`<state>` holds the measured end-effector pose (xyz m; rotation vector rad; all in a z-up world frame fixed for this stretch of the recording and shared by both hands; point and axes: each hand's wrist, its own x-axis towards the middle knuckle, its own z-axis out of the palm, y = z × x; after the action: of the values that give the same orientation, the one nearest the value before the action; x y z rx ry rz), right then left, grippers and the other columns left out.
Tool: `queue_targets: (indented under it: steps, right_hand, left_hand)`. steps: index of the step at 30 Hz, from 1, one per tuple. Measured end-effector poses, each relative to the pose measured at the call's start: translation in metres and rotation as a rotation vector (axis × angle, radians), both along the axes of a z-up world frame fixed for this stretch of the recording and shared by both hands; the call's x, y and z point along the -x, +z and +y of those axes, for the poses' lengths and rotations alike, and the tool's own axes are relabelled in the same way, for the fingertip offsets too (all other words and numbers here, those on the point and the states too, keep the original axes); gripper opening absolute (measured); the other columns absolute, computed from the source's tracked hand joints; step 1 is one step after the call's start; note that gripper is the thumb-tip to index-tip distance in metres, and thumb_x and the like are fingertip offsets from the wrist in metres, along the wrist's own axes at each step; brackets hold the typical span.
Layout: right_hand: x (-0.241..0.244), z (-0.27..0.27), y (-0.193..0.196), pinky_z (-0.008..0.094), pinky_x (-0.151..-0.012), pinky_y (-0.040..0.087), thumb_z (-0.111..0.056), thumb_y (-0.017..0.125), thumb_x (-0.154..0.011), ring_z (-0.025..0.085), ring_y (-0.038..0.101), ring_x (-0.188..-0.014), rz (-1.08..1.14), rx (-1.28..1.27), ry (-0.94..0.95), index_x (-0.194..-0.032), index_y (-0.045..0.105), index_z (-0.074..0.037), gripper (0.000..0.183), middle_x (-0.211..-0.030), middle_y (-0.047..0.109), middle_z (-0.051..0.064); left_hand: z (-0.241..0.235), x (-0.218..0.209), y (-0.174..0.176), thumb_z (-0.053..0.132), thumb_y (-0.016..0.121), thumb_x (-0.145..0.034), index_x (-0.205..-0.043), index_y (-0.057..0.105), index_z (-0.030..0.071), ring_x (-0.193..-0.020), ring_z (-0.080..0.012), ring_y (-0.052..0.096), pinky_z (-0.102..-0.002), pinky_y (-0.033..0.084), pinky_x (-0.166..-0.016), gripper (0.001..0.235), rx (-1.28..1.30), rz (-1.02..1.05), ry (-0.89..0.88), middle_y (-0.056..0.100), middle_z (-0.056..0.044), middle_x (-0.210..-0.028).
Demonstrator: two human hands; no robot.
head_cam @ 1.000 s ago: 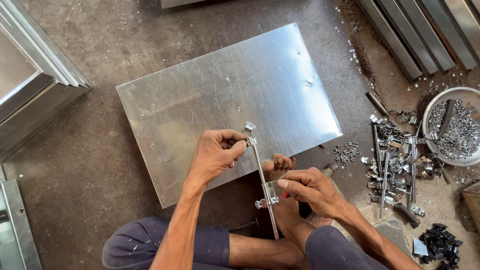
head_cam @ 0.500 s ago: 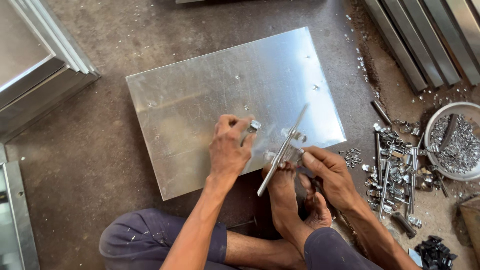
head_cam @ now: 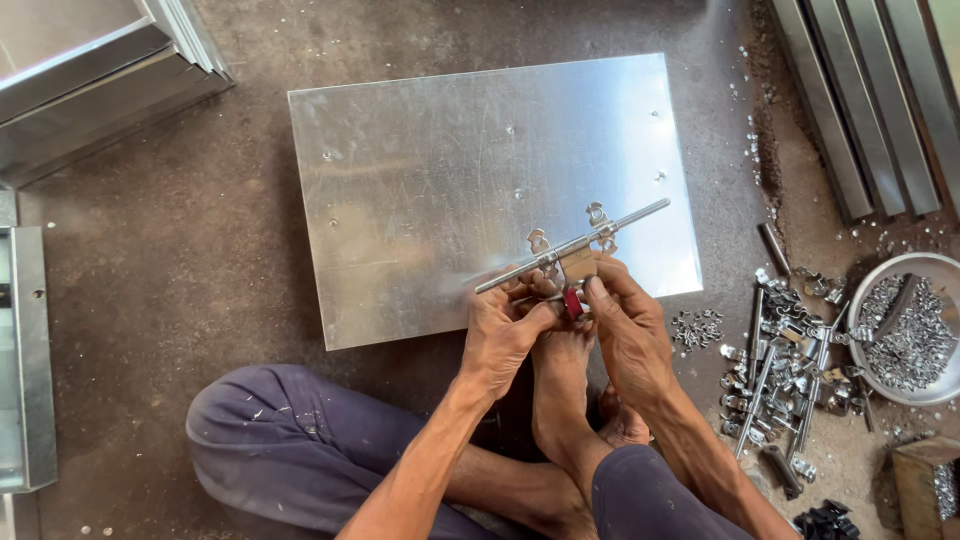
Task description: The person assembles a metal box by hammering holes into a metal sheet using a punch and then attaching a sliding latch mechanism with rivets and additional hammering.
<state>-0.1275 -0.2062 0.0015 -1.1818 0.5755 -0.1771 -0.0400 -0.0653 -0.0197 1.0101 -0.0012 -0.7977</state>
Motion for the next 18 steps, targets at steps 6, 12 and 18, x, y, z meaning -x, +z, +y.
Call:
queue_targets:
  steps: [6,12,18]
  right_hand:
    - [0.003,0.013,-0.002,0.034,-0.106,0.049,-0.017,0.057,-0.104,0.015,0.061,-0.118,0.023,-0.037,0.041,-0.129,0.065,0.003,0.032,-0.132,0.061,0.003]
    - [0.0,0.018,0.004,0.032,-0.096,0.054,-0.018,0.059,-0.102,0.015,0.067,-0.104,0.104,-0.222,0.095,-0.131,0.065,-0.001,0.034,-0.112,0.072,0.008]
    - [-0.001,0.028,0.002,0.03,-0.093,0.055,-0.018,0.06,-0.102,0.011,0.067,-0.1,0.145,-0.224,0.167,-0.132,0.065,0.001,0.036,-0.11,0.072,0.006]
  left_hand:
    - [0.014,-0.005,0.014,-0.007,0.072,-0.083,-0.11,0.068,0.0,-0.08,-0.0127,0.069,-0.026,0.058,-0.07,0.029,-0.119,-0.115,-0.029,0.074,-0.008,-0.092]
    - [0.036,-0.003,0.012,0.002,0.078,-0.089,-0.108,0.076,-0.001,-0.084,-0.0085,0.07,-0.023,0.058,-0.074,0.019,-0.151,-0.288,-0.053,0.077,-0.005,-0.094]
    - [0.05,0.008,-0.008,0.004,0.078,-0.092,-0.109,0.078,-0.003,-0.069,-0.0085,0.059,-0.024,0.049,-0.061,0.019,-0.038,-0.039,0.075,0.075,-0.007,-0.089]
